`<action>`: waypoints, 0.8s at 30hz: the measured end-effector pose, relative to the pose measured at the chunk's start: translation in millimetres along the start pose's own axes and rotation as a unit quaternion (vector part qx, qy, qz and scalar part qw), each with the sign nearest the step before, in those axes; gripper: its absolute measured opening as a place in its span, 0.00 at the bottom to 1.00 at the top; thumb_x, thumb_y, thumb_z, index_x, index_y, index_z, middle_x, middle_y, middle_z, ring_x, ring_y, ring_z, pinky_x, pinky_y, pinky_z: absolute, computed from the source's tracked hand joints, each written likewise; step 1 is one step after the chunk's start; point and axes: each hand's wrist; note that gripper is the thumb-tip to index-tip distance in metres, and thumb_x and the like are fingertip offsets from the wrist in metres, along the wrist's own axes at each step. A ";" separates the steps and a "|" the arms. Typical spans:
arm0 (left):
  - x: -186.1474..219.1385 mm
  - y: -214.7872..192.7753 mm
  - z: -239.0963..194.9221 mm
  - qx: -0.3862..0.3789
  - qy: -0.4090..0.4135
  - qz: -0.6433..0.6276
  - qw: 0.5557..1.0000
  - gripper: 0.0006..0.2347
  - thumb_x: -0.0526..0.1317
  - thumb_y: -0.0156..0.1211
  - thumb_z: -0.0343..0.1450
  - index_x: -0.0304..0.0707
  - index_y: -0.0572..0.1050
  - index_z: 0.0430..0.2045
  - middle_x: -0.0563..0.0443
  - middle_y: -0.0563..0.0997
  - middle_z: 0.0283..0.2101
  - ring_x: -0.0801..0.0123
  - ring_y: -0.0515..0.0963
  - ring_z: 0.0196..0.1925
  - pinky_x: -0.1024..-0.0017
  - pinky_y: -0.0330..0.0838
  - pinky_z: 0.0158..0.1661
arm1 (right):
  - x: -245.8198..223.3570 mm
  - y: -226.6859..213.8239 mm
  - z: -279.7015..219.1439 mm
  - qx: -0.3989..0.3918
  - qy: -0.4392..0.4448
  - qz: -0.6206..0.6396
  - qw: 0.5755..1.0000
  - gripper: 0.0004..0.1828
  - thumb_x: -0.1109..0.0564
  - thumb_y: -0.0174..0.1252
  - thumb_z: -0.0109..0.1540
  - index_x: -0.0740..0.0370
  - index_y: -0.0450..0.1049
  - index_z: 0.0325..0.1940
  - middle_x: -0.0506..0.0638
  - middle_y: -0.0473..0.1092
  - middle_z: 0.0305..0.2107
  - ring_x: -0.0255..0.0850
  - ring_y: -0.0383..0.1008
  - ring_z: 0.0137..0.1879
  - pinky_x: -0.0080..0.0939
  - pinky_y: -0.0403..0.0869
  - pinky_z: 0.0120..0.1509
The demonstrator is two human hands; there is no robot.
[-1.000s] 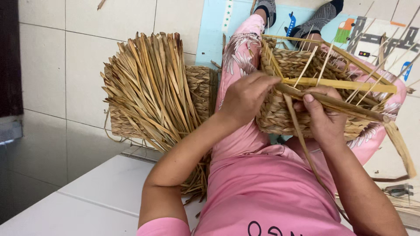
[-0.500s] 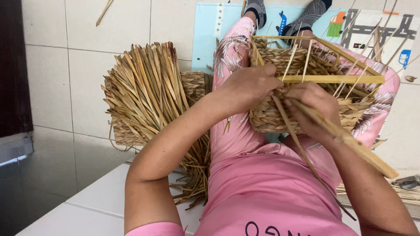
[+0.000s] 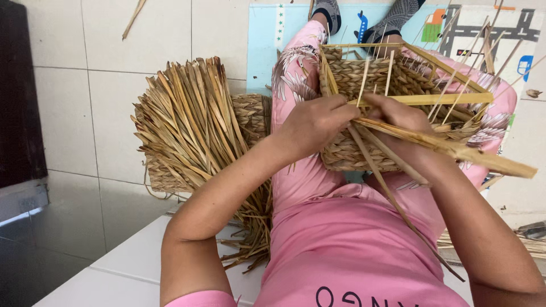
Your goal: The person sits on the floor and weaves a rectangular basket using dried palm leaves. They interlace the leaves through a wooden frame, pulling them tight to form the basket's walls. The person occasionally reaches for more leaves from a pile beside them.
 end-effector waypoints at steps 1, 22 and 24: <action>2.3 0.0 -1.8 0.019 0.000 -0.005 1.000 0.08 0.30 0.63 0.69 0.38 0.76 0.39 0.47 0.77 0.35 0.55 0.82 0.37 0.62 0.75 0.33 | -0.4 0.5 8.6 -0.026 0.047 0.010 0.998 0.28 0.58 0.63 0.62 0.60 0.69 0.67 0.55 0.77 0.39 0.43 0.79 0.40 0.40 0.77 0.43; 34.9 19.8 6.8 0.045 -0.044 0.173 0.983 0.04 0.31 0.61 0.65 0.33 0.74 0.29 0.45 0.72 0.37 0.58 0.80 0.37 0.66 0.75 0.32 | -18.2 -22.3 -16.2 0.209 -0.179 -0.218 0.936 0.20 0.57 0.70 0.55 0.63 0.75 0.49 0.57 0.74 0.48 0.55 0.69 0.58 0.57 0.64 0.61; 32.3 19.8 10.9 0.049 -0.058 0.155 0.985 0.03 0.30 0.61 0.65 0.34 0.75 0.29 0.46 0.73 0.36 0.58 0.80 0.36 0.64 0.75 0.33 | -20.6 -17.4 -4.4 0.204 -0.162 -0.237 0.936 0.14 0.56 0.70 0.61 0.57 0.75 0.48 0.55 0.72 0.52 0.53 0.65 0.64 0.57 0.58 0.66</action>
Point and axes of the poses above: each hand's wrist, its own z-axis towards the middle knuckle, its own y-axis out of the palm, x = y × z
